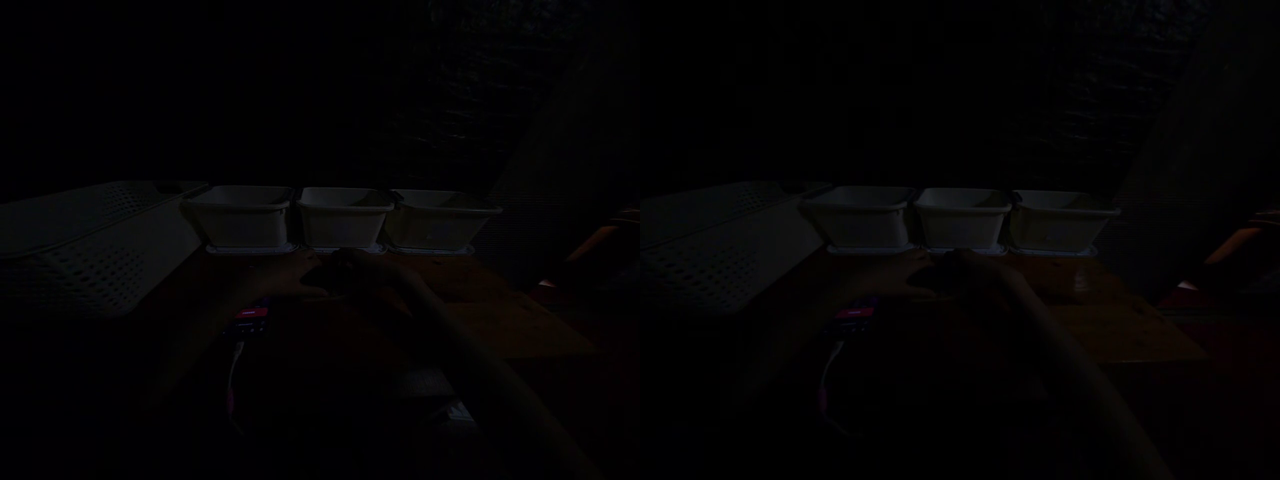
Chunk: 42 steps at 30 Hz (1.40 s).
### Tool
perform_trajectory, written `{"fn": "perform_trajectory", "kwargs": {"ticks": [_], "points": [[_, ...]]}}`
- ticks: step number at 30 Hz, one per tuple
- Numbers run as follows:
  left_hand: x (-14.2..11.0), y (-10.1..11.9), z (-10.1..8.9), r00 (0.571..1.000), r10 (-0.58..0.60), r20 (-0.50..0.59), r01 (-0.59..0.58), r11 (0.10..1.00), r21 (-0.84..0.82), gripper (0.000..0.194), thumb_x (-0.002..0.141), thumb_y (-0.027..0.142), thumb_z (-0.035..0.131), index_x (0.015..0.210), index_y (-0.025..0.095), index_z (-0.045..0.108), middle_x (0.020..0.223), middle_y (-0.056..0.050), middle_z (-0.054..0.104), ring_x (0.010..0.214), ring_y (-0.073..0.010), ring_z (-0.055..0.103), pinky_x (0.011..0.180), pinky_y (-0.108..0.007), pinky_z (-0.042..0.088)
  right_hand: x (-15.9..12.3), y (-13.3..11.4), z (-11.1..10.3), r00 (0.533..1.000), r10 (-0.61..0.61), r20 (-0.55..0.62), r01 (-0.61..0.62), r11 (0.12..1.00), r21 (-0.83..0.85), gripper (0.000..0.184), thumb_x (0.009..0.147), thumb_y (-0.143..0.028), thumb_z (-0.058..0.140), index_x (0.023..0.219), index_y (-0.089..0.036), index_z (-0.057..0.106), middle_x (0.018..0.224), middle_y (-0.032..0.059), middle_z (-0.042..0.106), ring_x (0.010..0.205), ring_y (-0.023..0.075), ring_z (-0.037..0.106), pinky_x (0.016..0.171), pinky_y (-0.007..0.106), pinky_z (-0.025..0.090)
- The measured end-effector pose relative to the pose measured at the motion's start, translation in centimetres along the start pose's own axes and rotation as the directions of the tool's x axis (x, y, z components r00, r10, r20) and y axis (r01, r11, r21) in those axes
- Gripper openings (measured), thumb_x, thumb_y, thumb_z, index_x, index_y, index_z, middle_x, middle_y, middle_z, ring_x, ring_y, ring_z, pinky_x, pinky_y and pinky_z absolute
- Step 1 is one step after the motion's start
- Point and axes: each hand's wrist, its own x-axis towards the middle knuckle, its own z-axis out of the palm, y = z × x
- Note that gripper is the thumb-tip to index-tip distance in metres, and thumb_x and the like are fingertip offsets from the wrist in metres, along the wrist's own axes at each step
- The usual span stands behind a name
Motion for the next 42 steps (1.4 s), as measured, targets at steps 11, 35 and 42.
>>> {"fn": "perform_trajectory", "kwargs": {"ticks": [11, 35, 42], "points": [[0.0, 0.3, -0.2, 1.000, -0.015, 0.006, 0.015, 1.000, 0.010, 0.058, 0.076, 0.054, 0.057, 0.124, 0.024, 0.048, 0.126, -0.009, 0.048, 0.107, -0.0236, 0.050, 0.085, -0.032, 0.041, -0.2, -0.3, 0.1, 1.000, -0.009, -0.002, 0.009, 0.998, -0.065, 0.030, 0.083, -0.030, 0.057, 0.106, -0.011, 0.057, 0.101, 0.0060, 0.060, 0.089, 0.0150, 0.058, 0.079, 0.033, 0.049], [0.3, 0.2, -0.8, 0.975, -0.102, -0.200, 0.115, 0.992, 0.057, 0.064, 0.070, 0.065, 0.056, 0.115, 0.020, 0.049, 0.114, -0.010, 0.052, 0.098, -0.0235, 0.054, 0.078, -0.031, 0.043, 1.2, 3.8, 0.2, 0.969, -0.107, -0.224, 0.087, 0.991, -0.098, 0.053, 0.062, -0.028, 0.072, 0.111, -0.016, 0.053, 0.114, 0.0115, 0.056, 0.102, 0.0226, 0.054, 0.085, 0.038, 0.046], [0.5, 0.6, -0.5, 0.955, -0.051, -0.293, 0.090, 0.989, 0.121, 0.071, 0.065, 0.059, 0.064, 0.119, 0.017, 0.044, 0.123, -0.012, 0.046, 0.108, -0.0262, 0.049, 0.085, -0.034, 0.042, 1.4, 2.1, 1.3, 0.968, -0.122, -0.219, 0.105, 0.991, -0.088, 0.068, 0.061, -0.044, 0.073, 0.116, -0.015, 0.046, 0.112, 0.0135, 0.056, 0.097, 0.0249, 0.056, 0.077, 0.038, 0.047]]}}
